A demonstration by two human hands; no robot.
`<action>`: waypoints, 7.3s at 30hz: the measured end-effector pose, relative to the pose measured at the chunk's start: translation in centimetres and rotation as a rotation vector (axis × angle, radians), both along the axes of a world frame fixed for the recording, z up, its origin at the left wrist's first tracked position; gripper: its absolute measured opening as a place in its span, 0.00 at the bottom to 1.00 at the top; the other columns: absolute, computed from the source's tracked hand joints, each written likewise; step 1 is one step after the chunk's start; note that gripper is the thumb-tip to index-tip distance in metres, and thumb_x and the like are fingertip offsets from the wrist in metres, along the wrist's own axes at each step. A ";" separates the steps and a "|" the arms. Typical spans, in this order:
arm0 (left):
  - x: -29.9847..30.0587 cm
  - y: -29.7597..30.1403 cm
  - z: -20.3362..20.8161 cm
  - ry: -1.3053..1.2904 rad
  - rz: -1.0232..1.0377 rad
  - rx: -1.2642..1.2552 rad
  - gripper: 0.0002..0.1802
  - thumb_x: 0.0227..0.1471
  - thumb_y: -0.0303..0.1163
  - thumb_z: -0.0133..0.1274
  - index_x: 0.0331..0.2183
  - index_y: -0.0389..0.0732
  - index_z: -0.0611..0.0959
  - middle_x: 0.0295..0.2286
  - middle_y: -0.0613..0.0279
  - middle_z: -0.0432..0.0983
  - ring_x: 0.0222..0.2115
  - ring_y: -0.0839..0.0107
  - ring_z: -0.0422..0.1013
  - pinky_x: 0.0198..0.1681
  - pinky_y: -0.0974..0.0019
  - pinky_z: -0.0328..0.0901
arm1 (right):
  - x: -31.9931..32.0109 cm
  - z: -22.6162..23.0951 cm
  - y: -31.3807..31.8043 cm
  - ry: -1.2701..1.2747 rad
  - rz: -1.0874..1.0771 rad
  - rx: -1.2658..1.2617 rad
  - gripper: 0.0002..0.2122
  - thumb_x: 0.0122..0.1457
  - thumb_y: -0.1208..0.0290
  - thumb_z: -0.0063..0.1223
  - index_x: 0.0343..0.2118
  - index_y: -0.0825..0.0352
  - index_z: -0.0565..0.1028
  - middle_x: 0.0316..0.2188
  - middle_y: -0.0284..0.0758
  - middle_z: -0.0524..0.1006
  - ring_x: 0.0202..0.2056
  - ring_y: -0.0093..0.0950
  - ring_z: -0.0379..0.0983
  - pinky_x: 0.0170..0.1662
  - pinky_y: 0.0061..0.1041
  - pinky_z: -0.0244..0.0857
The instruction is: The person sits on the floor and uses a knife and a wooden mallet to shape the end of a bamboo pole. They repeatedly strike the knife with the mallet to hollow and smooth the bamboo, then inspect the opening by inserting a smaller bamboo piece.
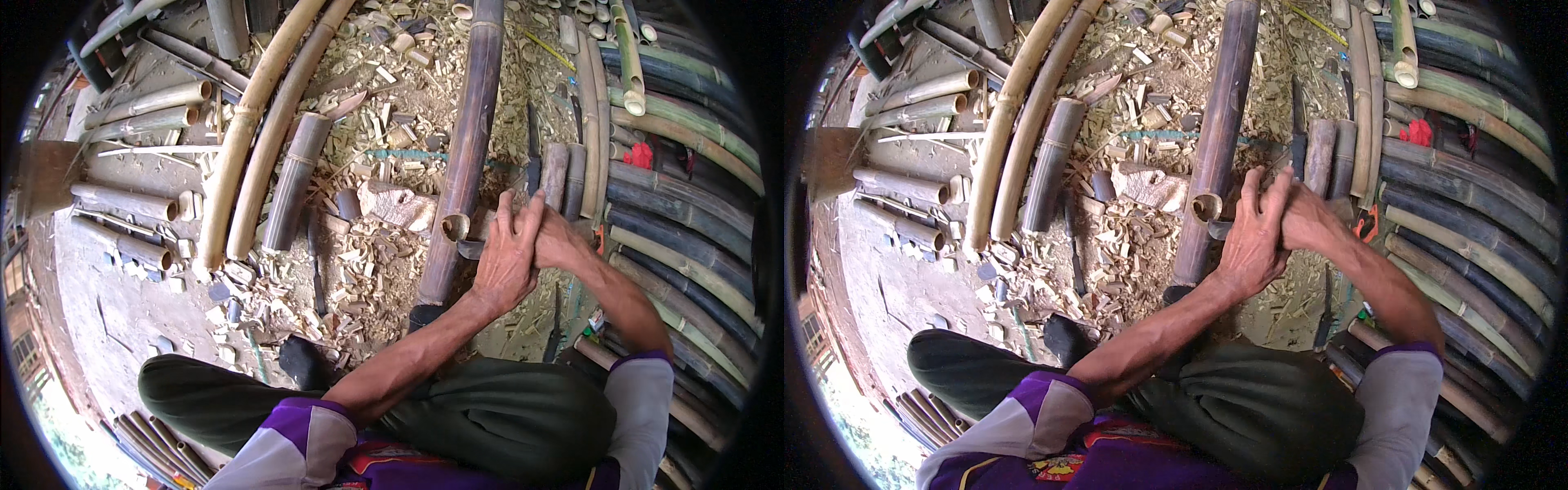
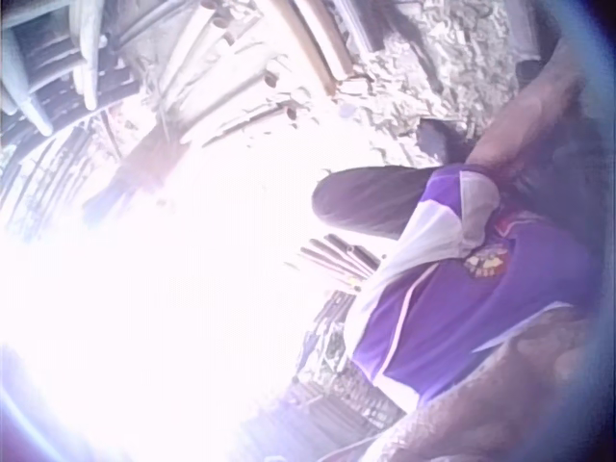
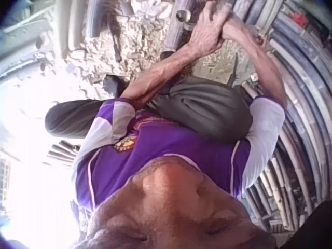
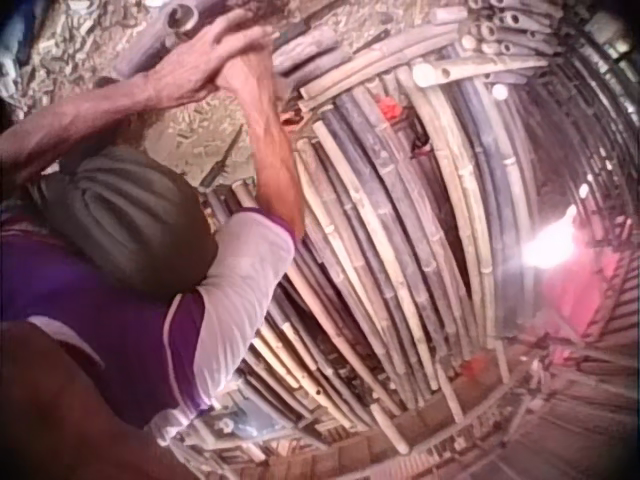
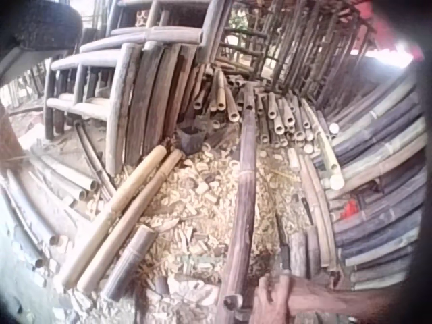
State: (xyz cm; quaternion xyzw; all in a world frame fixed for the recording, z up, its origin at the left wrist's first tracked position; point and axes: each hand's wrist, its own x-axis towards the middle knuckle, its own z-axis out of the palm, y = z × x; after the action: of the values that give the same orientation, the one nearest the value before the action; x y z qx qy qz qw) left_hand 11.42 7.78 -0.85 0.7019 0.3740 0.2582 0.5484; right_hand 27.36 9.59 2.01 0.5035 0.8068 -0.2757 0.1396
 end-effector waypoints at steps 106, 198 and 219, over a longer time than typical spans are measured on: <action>-15.8 8.8 7.2 0.970 -0.187 -0.286 0.23 0.34 0.42 0.71 0.29 0.32 0.89 0.23 0.47 0.83 0.27 0.56 0.82 0.36 0.55 0.75 | -13.4 -6.2 -3.6 1.734 -1.687 -0.919 0.11 0.68 0.66 0.46 0.41 0.68 0.76 0.35 0.40 0.82 0.33 0.32 0.81 0.37 0.34 0.79; -1.8 6.2 -1.0 -0.266 0.094 0.075 0.50 0.35 0.13 0.59 0.64 0.46 0.70 0.61 0.33 0.55 0.61 0.37 0.61 0.66 0.48 0.61 | -4.3 1.5 6.3 -0.284 -0.133 -0.034 0.17 0.45 0.68 0.65 0.38 0.67 0.77 0.37 0.39 0.79 0.43 0.39 0.76 0.47 0.39 0.70; -1.6 3.5 0.1 0.141 -0.699 -0.137 0.68 0.26 0.26 0.67 0.70 0.47 0.55 0.62 0.25 0.56 0.54 0.36 0.71 0.57 0.48 0.70 | -4.7 -6.2 -7.1 0.280 -1.330 -0.625 0.26 0.60 0.64 0.58 0.61 0.61 0.66 0.49 0.42 0.77 0.53 0.37 0.74 0.54 0.37 0.71</action>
State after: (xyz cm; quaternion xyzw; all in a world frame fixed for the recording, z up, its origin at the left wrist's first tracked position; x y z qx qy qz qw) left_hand 9.82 11.32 -0.80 0.7652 0.1647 -0.0195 0.6221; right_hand 22.65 2.48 -4.20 0.7822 0.2264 -0.5799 -0.0242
